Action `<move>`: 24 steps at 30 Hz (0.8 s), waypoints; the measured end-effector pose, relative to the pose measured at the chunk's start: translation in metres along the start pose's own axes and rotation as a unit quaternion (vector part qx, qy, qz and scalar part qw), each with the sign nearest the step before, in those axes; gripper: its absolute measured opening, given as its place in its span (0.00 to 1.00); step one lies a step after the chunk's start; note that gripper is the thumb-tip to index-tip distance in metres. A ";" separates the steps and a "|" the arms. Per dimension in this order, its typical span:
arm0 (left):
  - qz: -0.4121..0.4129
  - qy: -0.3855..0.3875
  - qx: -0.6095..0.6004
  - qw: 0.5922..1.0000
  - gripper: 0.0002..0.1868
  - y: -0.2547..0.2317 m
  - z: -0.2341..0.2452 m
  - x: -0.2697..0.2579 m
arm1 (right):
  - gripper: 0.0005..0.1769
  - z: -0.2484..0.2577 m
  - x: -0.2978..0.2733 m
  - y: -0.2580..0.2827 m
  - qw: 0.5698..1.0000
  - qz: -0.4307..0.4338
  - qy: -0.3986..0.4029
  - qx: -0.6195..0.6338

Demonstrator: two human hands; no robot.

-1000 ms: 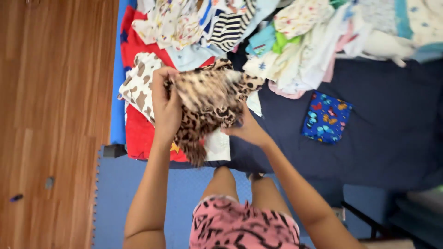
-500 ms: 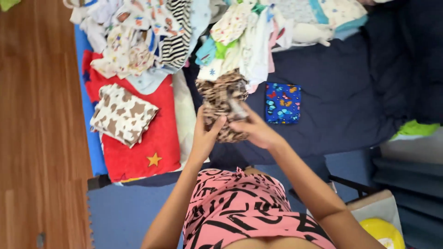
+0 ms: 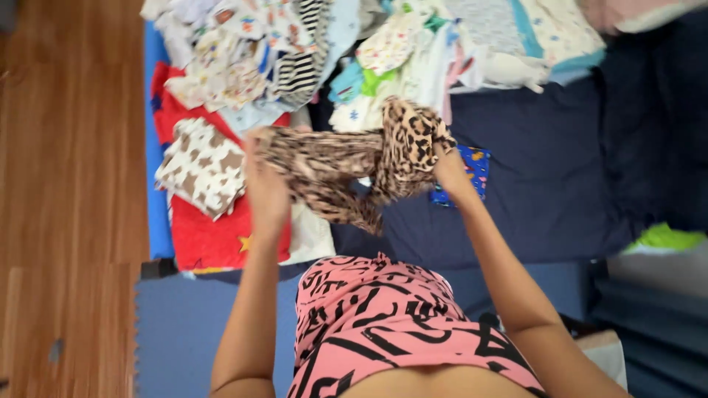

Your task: Folding children's clothes and organizing them into a dresser and on a bed.

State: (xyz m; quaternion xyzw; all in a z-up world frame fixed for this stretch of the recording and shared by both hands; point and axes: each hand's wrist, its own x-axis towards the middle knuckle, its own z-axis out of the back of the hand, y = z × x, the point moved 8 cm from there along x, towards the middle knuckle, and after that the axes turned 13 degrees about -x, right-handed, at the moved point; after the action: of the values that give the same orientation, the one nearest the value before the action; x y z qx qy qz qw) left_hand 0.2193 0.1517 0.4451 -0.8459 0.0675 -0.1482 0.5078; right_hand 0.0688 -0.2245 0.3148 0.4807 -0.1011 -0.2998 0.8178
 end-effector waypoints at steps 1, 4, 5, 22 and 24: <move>-0.004 -0.013 0.005 1.000 0.24 -0.026 0.006 0.000 | 0.18 -0.012 0.004 0.005 1.000 0.005 0.013 0.000; -0.076 -0.133 0.002 0.988 0.25 -0.101 0.043 0.000 | 0.18 -0.065 0.018 0.028 0.992 0.077 0.048 -0.088; -0.114 -0.100 -0.013 0.988 0.17 -0.119 0.050 -0.002 | 0.18 -0.106 0.018 0.017 0.985 0.014 0.148 -0.092; 0.006 0.259 0.281 0.924 0.19 -0.190 0.038 0.033 | 0.31 -0.200 -0.109 0.363 0.793 0.506 0.338 -0.021; -0.005 0.269 0.193 0.943 0.32 -0.187 0.029 0.039 | 0.23 -0.179 -0.088 0.332 0.839 0.376 0.393 0.016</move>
State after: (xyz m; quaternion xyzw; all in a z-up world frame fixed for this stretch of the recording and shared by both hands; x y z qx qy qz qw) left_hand 0.2588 0.2547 0.6042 -0.6603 0.1674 -0.3833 0.6238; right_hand 0.2098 0.0760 0.5143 0.4960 0.0505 0.2465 0.8310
